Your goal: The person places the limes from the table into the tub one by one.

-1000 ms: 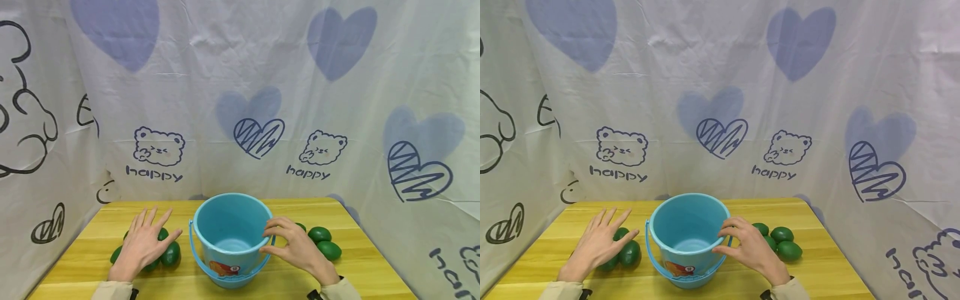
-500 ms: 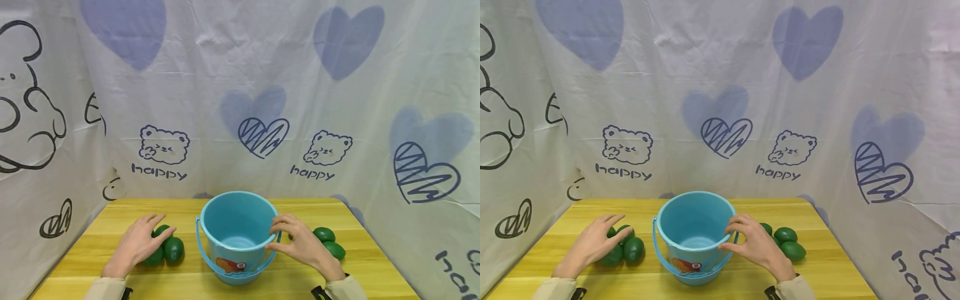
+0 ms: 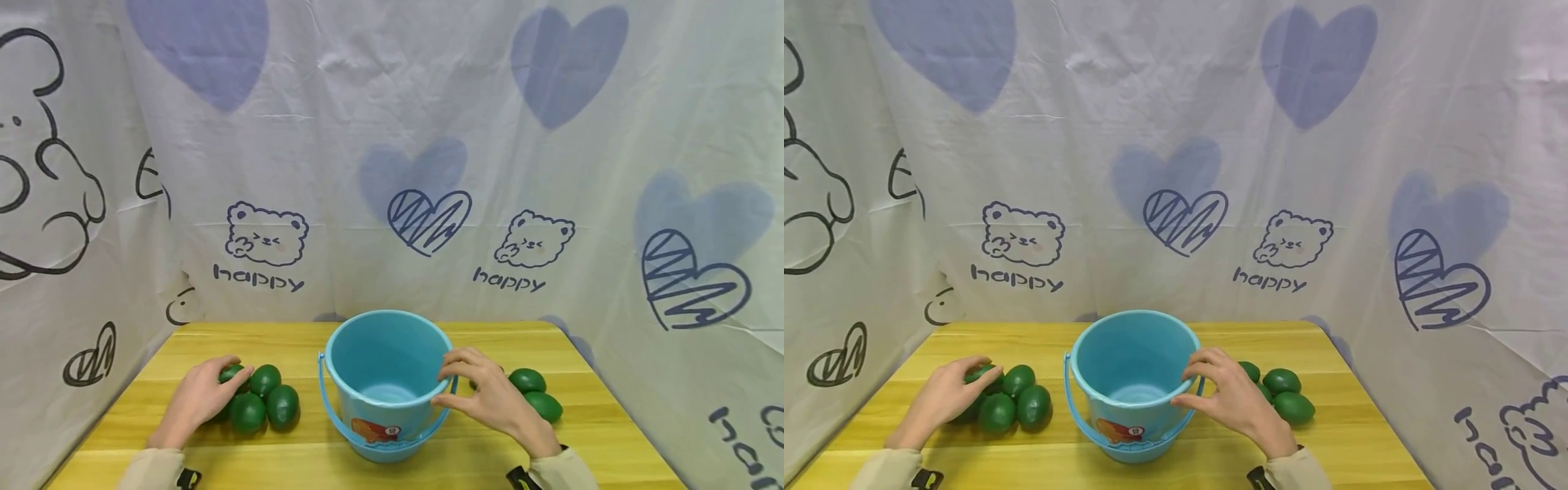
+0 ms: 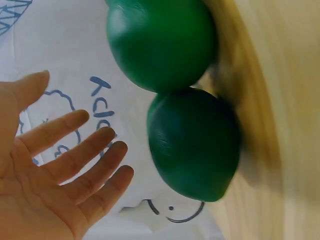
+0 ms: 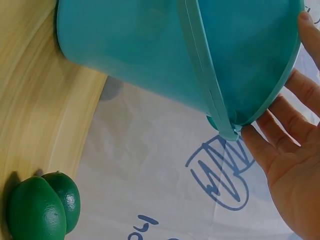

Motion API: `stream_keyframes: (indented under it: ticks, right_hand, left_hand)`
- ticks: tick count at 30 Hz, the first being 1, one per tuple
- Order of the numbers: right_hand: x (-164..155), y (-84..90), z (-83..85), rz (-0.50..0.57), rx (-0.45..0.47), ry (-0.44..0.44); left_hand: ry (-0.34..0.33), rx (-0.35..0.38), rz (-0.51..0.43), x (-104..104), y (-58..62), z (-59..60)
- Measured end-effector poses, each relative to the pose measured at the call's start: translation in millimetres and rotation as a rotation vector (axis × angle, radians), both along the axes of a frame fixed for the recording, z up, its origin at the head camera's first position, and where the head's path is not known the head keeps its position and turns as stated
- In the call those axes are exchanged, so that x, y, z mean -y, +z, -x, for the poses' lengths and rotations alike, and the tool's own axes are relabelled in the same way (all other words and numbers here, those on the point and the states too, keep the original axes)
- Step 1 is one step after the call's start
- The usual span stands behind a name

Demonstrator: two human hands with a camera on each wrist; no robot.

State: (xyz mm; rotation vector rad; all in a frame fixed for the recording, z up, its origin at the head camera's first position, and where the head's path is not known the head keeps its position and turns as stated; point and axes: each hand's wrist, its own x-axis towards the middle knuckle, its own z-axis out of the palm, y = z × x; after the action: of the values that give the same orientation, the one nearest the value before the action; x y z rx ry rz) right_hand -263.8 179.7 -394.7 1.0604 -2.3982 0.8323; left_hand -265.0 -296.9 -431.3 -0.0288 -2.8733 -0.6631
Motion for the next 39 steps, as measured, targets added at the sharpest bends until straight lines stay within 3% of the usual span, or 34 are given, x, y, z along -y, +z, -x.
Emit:
stream_keyframes:
  ticks: [9, 16, 20, 39]
  right_hand:
    - [1, 1.2, -0.5, -0.009, 0.015, -0.008]
    - [0, 1.9, -1.4, -0.024, 0.035, -0.013]
    - [1, 2.9, -1.1, -0.028, 0.033, -0.008]
    - [-1, 4.7, -0.3, -0.030, 0.051, -0.003]
  left_hand:
    - [0.105, 0.078, 0.017, 18, -4.9, -4.5]
    - [0.181, 0.236, -0.014, 28, -9.7, -7.8]
    - [0.171, 0.303, -0.040, 34, -13.9, -6.7]
    - [0.114, 0.312, -0.155, 36, -25.5, -1.5]
